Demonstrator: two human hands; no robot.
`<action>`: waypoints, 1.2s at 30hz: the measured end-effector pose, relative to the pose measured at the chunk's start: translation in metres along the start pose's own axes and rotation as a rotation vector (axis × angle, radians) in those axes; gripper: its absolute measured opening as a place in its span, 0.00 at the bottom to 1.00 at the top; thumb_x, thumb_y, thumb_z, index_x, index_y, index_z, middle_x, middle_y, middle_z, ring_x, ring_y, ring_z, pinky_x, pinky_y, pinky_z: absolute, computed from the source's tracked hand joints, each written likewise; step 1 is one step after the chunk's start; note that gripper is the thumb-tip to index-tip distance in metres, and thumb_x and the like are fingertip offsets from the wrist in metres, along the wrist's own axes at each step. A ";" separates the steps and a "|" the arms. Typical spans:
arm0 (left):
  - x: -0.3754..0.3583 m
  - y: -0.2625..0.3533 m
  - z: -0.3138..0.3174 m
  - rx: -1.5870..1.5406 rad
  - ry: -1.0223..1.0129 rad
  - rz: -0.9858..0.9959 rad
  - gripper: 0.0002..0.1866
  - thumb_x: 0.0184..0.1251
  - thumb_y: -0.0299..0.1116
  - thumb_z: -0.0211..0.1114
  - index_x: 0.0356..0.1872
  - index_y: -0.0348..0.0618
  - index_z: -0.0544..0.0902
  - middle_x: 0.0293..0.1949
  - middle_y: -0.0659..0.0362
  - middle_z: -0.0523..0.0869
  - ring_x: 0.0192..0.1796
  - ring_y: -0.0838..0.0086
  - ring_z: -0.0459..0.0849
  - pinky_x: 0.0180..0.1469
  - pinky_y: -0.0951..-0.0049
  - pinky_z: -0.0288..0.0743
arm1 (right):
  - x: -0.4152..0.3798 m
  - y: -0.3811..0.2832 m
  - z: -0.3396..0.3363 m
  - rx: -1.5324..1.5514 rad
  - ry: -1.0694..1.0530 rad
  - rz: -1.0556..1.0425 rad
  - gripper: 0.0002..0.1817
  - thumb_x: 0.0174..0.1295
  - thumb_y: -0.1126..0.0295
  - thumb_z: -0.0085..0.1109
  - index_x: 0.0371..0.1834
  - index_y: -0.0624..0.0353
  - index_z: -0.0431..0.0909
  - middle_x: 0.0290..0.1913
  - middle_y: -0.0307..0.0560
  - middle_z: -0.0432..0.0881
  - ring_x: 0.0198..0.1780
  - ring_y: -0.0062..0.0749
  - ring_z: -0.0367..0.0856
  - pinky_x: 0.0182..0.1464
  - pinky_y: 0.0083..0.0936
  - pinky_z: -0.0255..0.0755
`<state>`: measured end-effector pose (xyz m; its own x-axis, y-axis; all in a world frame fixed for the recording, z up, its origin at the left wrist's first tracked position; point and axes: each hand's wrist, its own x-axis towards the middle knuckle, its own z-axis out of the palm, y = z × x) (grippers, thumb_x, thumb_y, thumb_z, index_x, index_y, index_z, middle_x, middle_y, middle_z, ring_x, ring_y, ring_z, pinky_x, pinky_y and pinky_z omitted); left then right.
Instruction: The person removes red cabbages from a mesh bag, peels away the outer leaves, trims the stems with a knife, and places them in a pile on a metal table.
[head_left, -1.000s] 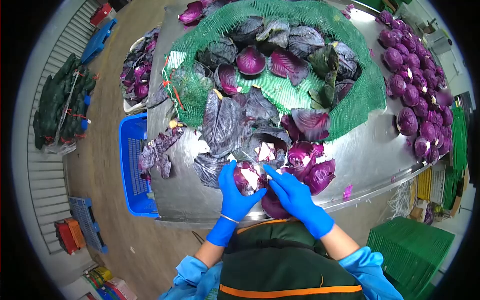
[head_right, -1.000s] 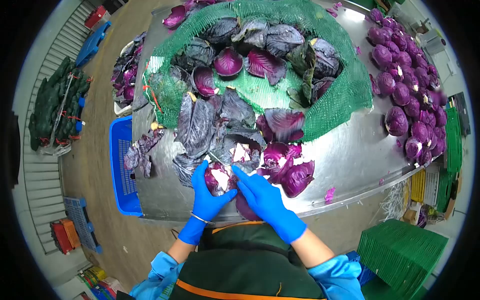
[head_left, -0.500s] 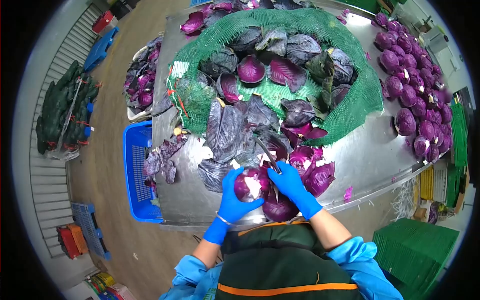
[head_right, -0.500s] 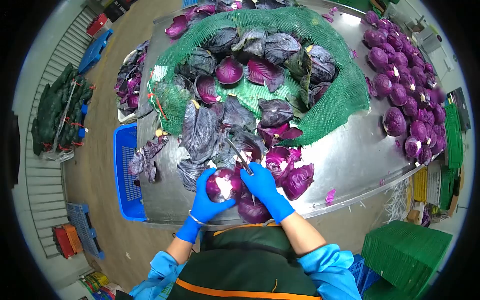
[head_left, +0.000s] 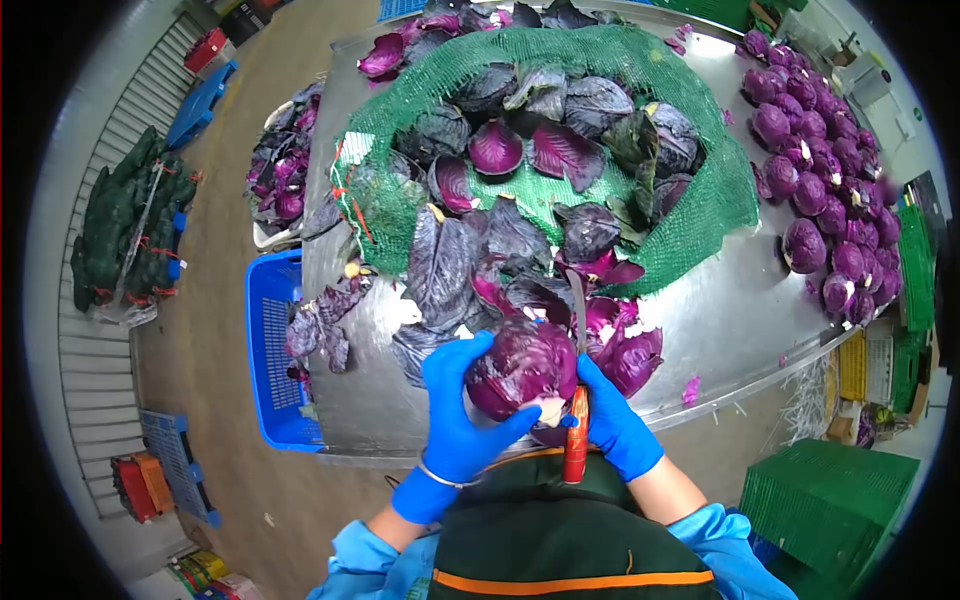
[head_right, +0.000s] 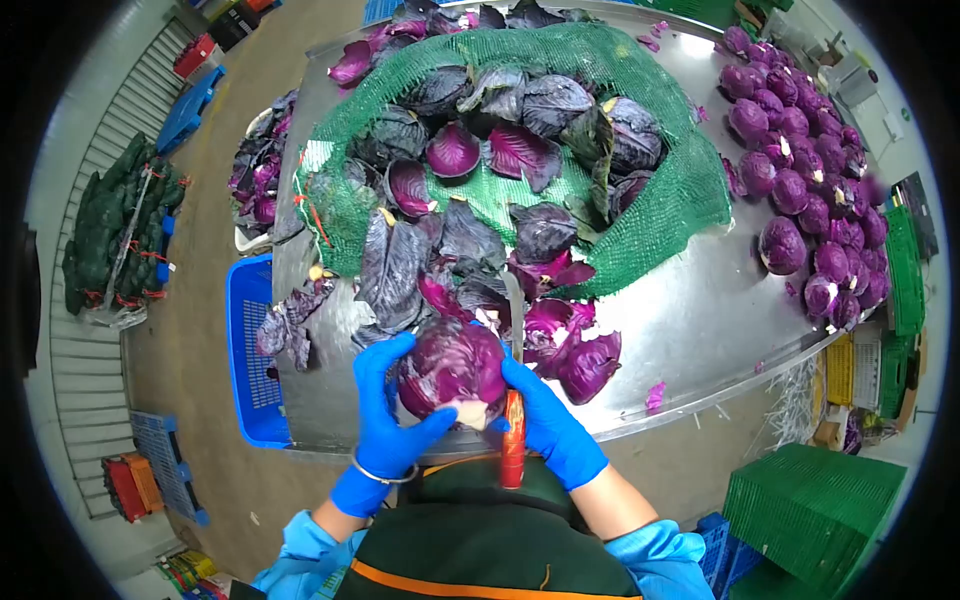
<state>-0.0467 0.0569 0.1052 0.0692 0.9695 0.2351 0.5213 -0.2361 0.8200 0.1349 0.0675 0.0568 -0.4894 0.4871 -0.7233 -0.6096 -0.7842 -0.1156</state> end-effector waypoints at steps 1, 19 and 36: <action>0.009 0.007 -0.008 -0.008 0.012 0.000 0.46 0.39 0.37 0.79 0.61 0.38 0.63 0.56 0.52 0.66 0.59 0.63 0.68 0.62 0.67 0.63 | -0.004 -0.003 -0.001 -0.030 -0.011 -0.099 0.34 0.62 0.58 0.53 0.70 0.50 0.53 0.42 0.37 0.76 0.36 0.18 0.77 0.24 0.17 0.75; 0.031 -0.021 -0.021 -0.188 -0.309 -0.149 0.11 0.49 0.30 0.67 0.36 0.43 0.81 0.27 0.55 0.82 0.27 0.68 0.82 0.32 0.73 0.76 | -0.019 -0.011 -0.035 -0.269 -0.342 -0.234 0.43 0.55 0.55 0.61 0.70 0.62 0.53 0.65 0.49 0.64 0.64 0.34 0.66 0.66 0.32 0.60; -0.043 -0.073 0.054 -0.117 -0.196 -0.324 0.51 0.37 0.42 0.79 0.65 0.40 0.60 0.58 0.48 0.64 0.61 0.59 0.64 0.65 0.60 0.58 | -0.018 -0.008 -0.041 -0.867 0.269 -0.573 0.21 0.63 0.71 0.50 0.60 0.57 0.66 0.41 0.41 0.73 0.39 0.26 0.75 0.34 0.23 0.74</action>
<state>-0.0422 0.0356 0.0071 0.0837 0.9866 -0.1400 0.4434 0.0890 0.8919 0.1748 0.0492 0.0429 -0.0532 0.8514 -0.5218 -0.0027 -0.5226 -0.8526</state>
